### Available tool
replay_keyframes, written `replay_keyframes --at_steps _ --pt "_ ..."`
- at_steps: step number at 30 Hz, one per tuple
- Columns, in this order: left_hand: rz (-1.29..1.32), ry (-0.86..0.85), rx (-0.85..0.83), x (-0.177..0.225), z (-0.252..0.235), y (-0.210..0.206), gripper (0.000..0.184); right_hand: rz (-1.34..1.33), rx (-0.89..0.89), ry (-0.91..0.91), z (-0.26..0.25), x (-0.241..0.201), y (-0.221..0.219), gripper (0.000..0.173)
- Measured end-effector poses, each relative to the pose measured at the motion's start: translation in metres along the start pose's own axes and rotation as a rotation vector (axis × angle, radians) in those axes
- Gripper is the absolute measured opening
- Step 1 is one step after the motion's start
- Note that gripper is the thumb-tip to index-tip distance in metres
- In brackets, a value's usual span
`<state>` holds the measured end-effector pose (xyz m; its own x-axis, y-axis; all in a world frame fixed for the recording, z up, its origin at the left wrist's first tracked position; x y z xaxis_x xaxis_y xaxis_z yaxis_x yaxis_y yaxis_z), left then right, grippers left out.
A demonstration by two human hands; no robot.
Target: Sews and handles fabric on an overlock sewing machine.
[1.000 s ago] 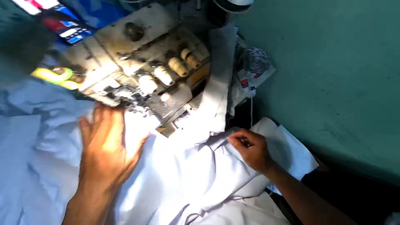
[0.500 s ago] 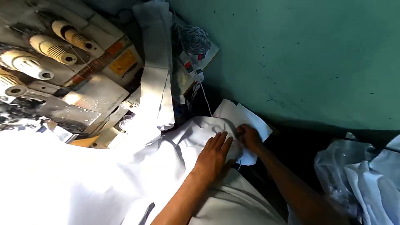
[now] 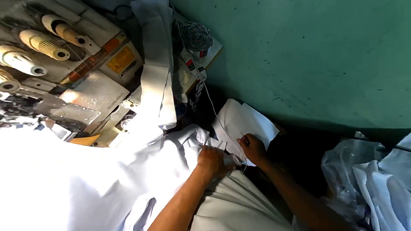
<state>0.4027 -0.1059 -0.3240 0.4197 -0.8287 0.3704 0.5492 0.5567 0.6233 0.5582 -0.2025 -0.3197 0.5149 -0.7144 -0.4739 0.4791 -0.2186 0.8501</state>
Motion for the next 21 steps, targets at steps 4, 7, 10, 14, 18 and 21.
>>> replay_keyframes --at_steps 4,7,10,14,18,21 --pt "-0.001 0.008 -0.017 0.001 -0.004 0.0 0.092 0.094 -0.096 -0.044 -0.014 -0.008 -0.024 0.057" --pt "0.063 -0.025 0.051 -0.004 -0.002 0.002 0.087 0.034 -0.086 -0.028 -0.02 0.001 -0.022 0.052" --pt "0.083 -0.062 0.091 -0.007 -0.004 0.0 0.085 -0.095 -0.106 -0.072 -0.024 0.018 -0.013 0.043" --pt "0.112 -0.091 0.125 -0.005 -0.003 0.002 0.08 -0.141 -0.289 -0.096 -0.031 0.028 -0.008 0.037" --pt "0.134 -0.097 0.137 -0.006 -0.001 0.006 0.077 -0.149 -0.256 -0.165 -0.034 0.03 0.003 0.038" --pt "0.134 -0.1 0.138 -0.007 -0.001 0.005 0.077 -0.155 -0.205 -0.235 -0.032 0.026 0.002 0.044"
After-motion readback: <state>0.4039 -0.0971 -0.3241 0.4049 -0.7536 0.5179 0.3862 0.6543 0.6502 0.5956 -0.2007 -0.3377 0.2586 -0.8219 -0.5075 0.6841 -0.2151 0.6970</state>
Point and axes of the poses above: each hand's wrist, its own z-axis away from the middle knuckle, its own y-axis out of the back of the hand, x = y × z, the point moved 9 cm from there along -z, towards the middle knuckle, and after that the axes turned 4 degrees about x, right-handed, at the moved point
